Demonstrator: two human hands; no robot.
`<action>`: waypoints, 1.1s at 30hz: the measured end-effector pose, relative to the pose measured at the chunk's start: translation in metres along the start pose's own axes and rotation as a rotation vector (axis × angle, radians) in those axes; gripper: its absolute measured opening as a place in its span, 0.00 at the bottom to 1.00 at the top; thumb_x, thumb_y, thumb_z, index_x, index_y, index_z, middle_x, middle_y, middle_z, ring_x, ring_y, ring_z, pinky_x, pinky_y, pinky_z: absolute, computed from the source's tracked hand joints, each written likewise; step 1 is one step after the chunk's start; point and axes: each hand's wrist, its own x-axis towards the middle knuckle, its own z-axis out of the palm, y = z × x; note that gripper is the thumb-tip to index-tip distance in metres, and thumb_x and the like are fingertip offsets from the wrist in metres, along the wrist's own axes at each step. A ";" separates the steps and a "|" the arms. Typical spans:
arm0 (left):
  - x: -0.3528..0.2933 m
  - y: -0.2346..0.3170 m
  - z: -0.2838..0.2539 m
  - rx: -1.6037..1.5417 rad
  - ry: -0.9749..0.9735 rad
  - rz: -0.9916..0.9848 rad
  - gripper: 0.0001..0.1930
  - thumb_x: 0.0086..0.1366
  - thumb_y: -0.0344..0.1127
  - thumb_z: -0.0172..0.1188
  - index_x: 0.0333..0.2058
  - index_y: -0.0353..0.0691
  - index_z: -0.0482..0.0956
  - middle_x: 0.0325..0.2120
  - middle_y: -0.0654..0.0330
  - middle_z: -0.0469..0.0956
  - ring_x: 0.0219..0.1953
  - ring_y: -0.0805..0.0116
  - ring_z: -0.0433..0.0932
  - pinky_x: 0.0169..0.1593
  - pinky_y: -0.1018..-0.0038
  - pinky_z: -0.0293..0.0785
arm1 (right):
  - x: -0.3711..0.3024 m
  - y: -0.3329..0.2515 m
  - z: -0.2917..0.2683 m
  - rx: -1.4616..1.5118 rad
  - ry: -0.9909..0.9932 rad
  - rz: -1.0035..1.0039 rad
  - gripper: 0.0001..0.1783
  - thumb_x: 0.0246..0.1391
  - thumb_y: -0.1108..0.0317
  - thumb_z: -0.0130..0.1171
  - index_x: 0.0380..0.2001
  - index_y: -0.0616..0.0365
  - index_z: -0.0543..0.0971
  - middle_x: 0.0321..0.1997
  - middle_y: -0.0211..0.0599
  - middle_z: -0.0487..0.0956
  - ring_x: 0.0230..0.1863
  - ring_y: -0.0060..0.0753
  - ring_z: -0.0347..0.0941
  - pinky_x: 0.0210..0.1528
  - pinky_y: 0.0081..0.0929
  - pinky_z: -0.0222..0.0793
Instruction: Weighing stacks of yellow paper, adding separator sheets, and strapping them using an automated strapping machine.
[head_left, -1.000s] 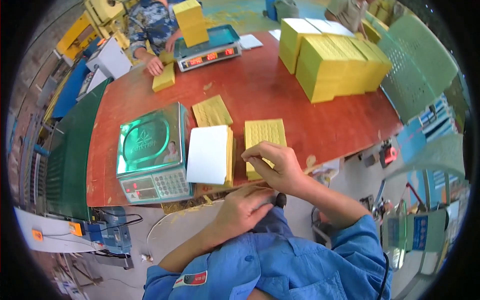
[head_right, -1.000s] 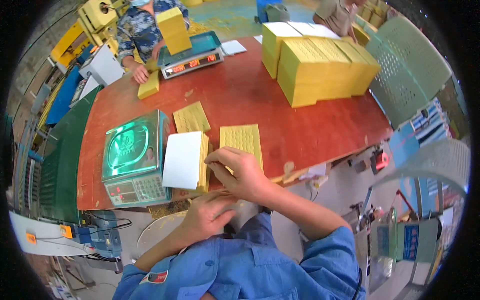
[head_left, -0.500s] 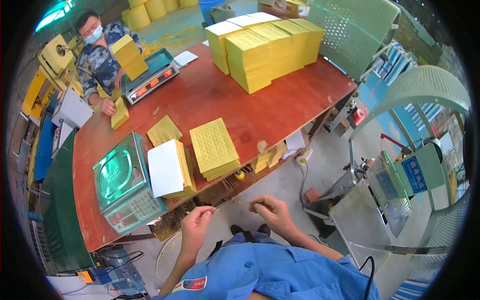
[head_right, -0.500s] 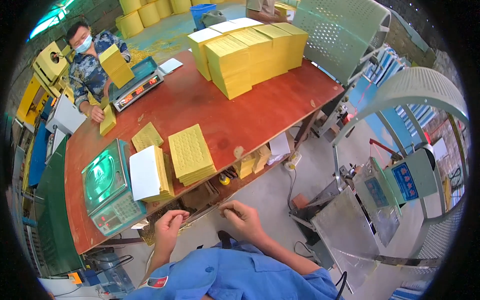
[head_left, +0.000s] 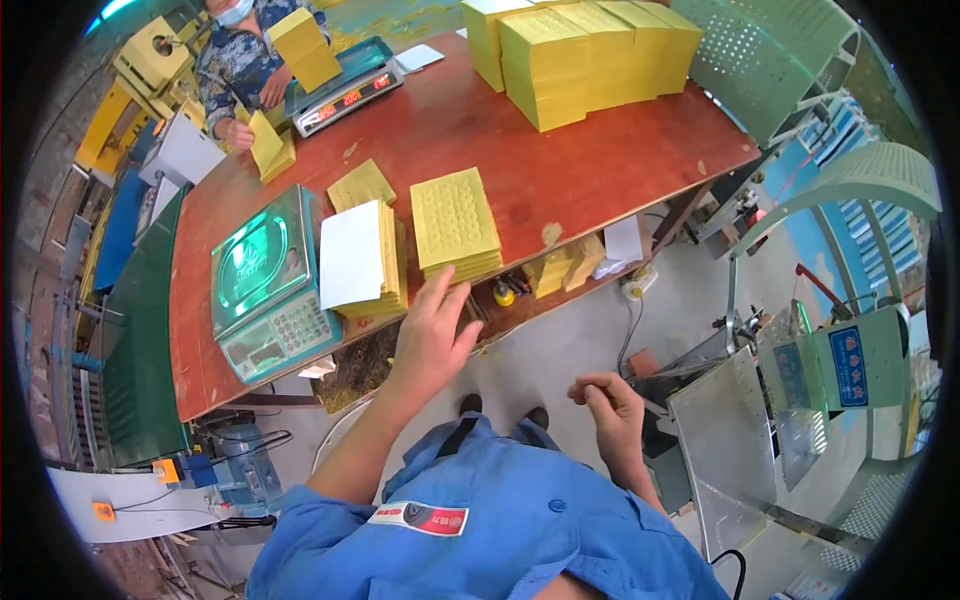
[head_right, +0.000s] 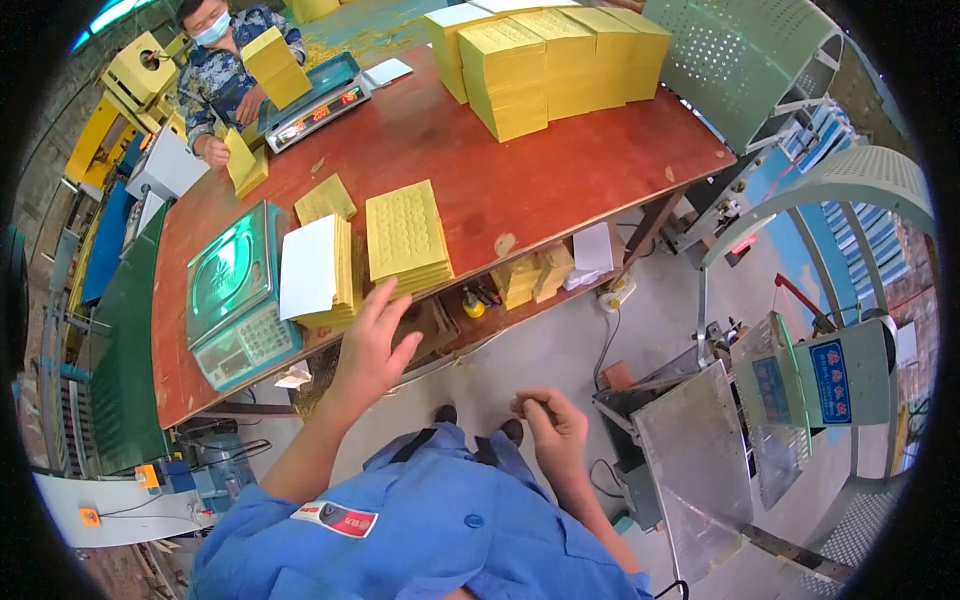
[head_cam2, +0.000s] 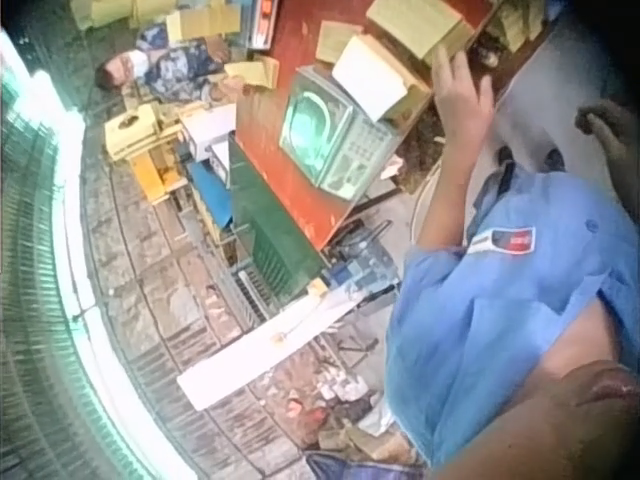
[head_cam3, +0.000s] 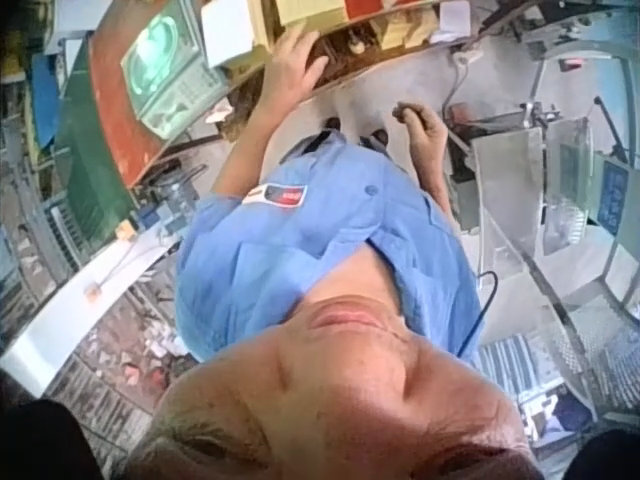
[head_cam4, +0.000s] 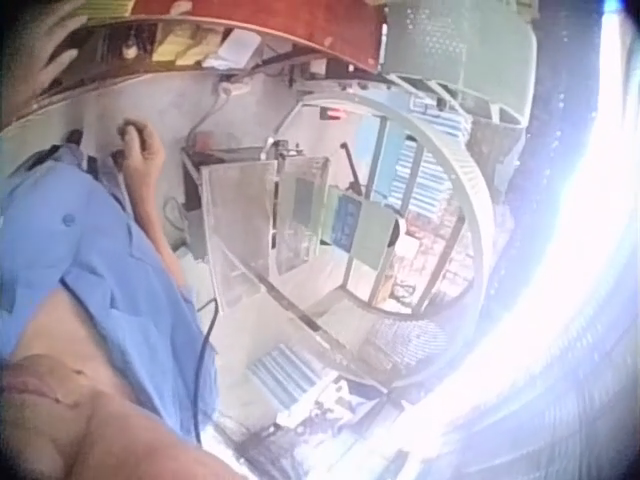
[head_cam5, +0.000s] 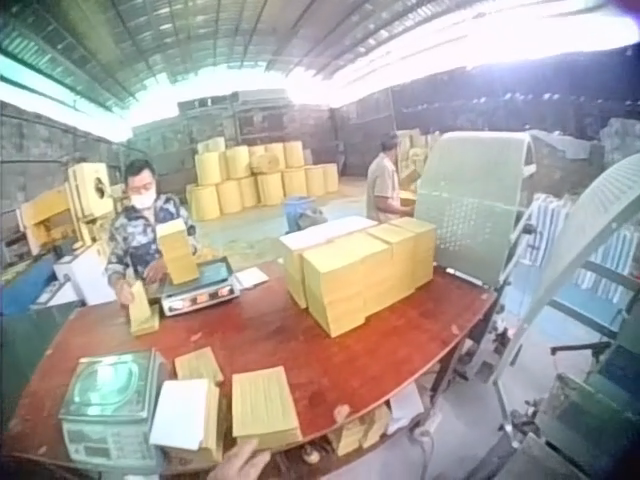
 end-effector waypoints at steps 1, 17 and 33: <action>0.002 -0.008 0.000 0.056 -0.014 -0.002 0.28 0.59 0.35 0.66 0.56 0.27 0.71 0.63 0.39 0.63 0.64 0.41 0.64 0.66 0.56 0.62 | -0.003 -0.001 0.004 0.014 0.016 0.019 0.09 0.61 0.79 0.50 0.39 0.67 0.79 0.35 0.39 0.82 0.39 0.27 0.78 0.46 0.25 0.73; -0.035 -0.084 -0.072 -0.363 -0.006 0.207 0.17 0.58 0.26 0.64 0.48 0.33 0.78 0.50 0.48 0.79 0.49 0.51 0.80 0.52 0.64 0.76 | 0.018 0.009 0.197 0.104 -0.086 -0.126 0.16 0.61 0.78 0.52 0.53 0.66 0.74 0.44 0.38 0.81 0.45 0.26 0.78 0.50 0.25 0.73; -0.025 -0.174 -0.096 0.059 -0.033 0.231 0.27 0.51 0.26 0.69 0.53 0.36 0.75 0.58 0.48 0.70 0.61 0.48 0.69 0.62 0.58 0.69 | 0.050 0.021 0.269 -0.003 -0.146 -0.212 0.28 0.60 0.78 0.55 0.64 0.63 0.66 0.61 0.40 0.73 0.53 0.28 0.75 0.54 0.27 0.73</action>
